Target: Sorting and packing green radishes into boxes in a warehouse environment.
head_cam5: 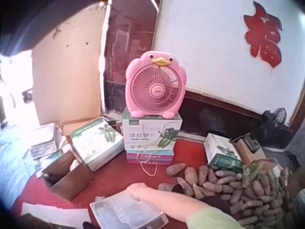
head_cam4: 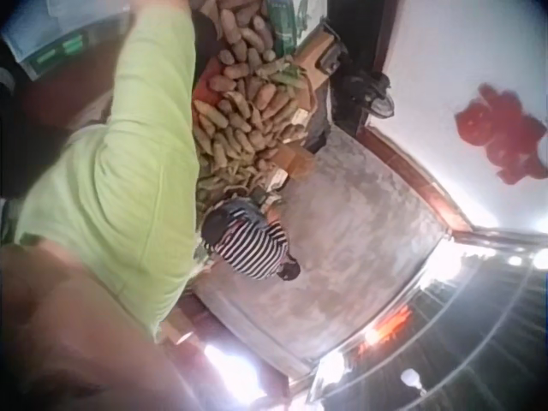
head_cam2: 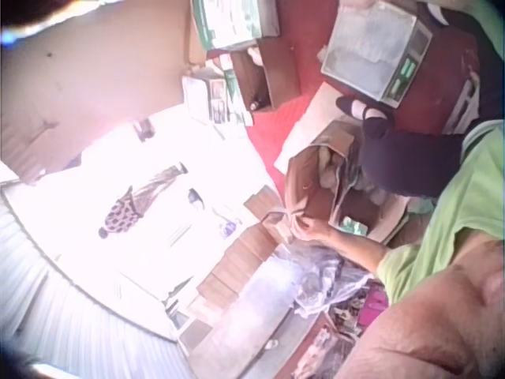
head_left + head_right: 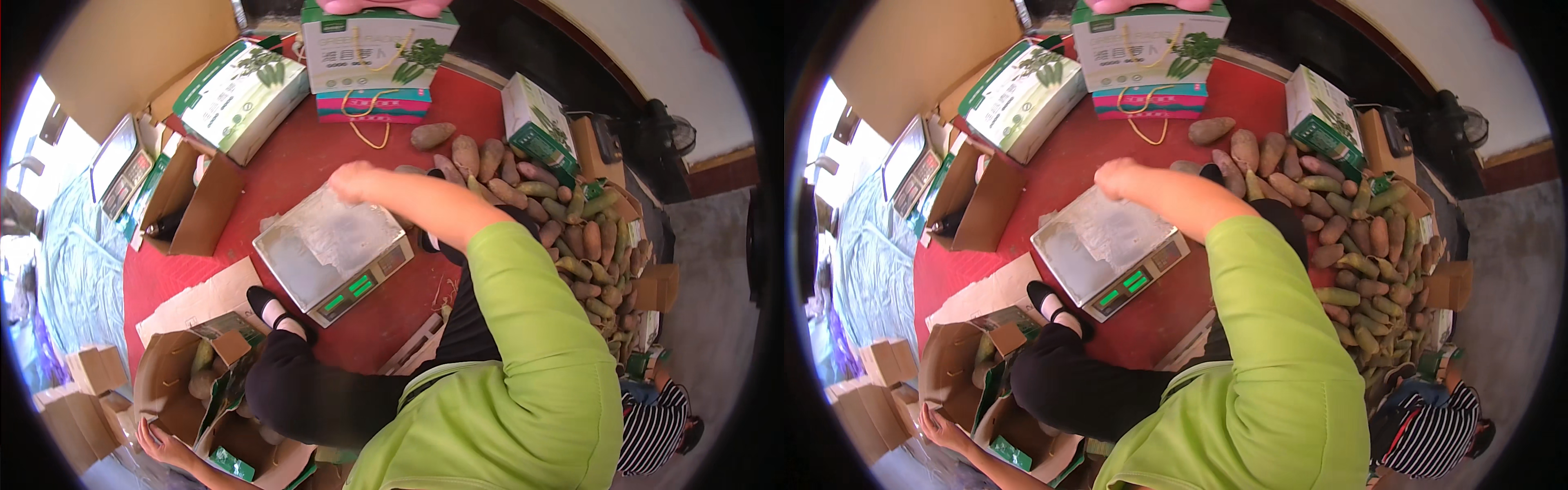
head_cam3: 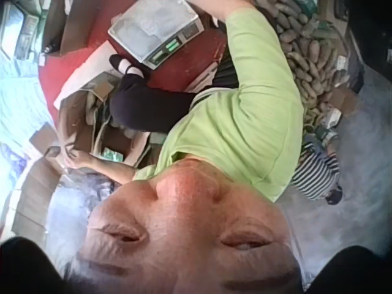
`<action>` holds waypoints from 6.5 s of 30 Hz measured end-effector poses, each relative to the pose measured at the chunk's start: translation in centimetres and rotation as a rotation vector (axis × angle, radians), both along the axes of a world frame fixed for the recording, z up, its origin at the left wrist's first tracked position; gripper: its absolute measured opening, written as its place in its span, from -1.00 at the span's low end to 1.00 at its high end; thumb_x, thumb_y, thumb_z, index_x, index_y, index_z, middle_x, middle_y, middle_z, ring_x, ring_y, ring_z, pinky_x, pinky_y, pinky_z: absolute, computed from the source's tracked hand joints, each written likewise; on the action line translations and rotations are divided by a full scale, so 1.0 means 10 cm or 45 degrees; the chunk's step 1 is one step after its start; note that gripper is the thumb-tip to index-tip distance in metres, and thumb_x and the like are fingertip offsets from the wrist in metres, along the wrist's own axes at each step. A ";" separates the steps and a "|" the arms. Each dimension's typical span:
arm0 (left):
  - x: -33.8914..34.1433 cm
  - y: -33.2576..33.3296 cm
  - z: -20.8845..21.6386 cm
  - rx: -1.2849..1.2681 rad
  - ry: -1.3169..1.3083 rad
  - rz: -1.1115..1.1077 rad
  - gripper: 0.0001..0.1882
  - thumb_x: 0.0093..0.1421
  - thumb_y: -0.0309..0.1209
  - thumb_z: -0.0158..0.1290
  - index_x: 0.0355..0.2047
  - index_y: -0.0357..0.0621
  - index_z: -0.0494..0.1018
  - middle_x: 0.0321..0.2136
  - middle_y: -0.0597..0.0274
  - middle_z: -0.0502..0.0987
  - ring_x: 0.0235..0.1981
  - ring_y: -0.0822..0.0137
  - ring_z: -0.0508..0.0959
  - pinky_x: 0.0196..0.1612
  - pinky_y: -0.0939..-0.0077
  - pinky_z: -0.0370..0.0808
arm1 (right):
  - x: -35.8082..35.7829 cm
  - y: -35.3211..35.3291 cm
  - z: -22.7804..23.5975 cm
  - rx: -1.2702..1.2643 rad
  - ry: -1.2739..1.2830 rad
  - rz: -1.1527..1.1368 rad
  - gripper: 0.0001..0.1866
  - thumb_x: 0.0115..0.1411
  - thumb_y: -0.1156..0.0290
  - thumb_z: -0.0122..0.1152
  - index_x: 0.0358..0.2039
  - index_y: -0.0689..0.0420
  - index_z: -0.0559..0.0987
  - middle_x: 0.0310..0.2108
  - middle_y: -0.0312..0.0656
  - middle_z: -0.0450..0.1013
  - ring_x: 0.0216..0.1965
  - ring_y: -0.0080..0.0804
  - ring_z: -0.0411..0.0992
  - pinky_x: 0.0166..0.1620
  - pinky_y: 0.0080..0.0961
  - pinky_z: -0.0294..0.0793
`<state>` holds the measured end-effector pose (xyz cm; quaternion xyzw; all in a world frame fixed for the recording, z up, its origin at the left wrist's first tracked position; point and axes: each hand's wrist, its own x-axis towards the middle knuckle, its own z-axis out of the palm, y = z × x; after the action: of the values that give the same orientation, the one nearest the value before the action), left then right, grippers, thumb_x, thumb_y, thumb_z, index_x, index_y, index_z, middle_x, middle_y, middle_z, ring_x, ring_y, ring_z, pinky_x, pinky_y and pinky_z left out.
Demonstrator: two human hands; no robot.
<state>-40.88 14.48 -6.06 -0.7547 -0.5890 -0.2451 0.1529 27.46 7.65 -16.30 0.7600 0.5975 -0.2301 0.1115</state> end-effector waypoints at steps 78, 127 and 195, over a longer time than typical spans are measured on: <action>4.43 -0.94 0.39 -0.782 0.307 -0.648 -0.85 0.16 -0.54 0.02 -0.26 -0.31 0.50 -0.35 0.04 0.51 -0.29 0.06 0.51 -0.21 0.28 0.42 | 3.63 -2.72 -0.83 0.743 -0.257 -1.061 -0.47 0.03 0.40 0.20 0.07 0.09 0.37 0.05 -0.16 0.35 0.08 -0.16 0.31 0.00 -0.17 0.40; 3.89 -1.04 0.53 -0.638 0.151 -0.680 -0.81 0.17 -0.57 0.00 -0.20 -0.31 0.50 -0.34 0.01 0.52 -0.27 0.06 0.54 -0.18 0.29 0.43 | 1.11 -4.63 0.08 0.738 -0.030 -1.108 -0.88 0.08 0.42 0.15 -0.34 0.03 0.59 -0.41 -0.10 0.43 -0.29 -0.06 0.47 -0.24 -0.16 0.48; 3.29 -1.26 0.66 -0.471 -0.031 -0.637 -0.82 0.24 -0.40 0.00 -0.43 -0.28 0.45 -0.41 0.08 0.49 -0.33 0.03 0.51 -0.23 0.26 0.43 | 0.59 -1.84 2.14 1.113 -0.299 0.275 -0.80 0.11 0.39 0.10 -0.25 -0.02 0.61 -0.33 -0.31 0.50 -0.20 -0.31 0.50 -0.22 -0.38 0.56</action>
<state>-7.96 1.90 0.58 -0.8883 -0.4213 -0.1729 -0.0590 33.32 -10.77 5.08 0.6901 0.6974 0.1439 -0.1290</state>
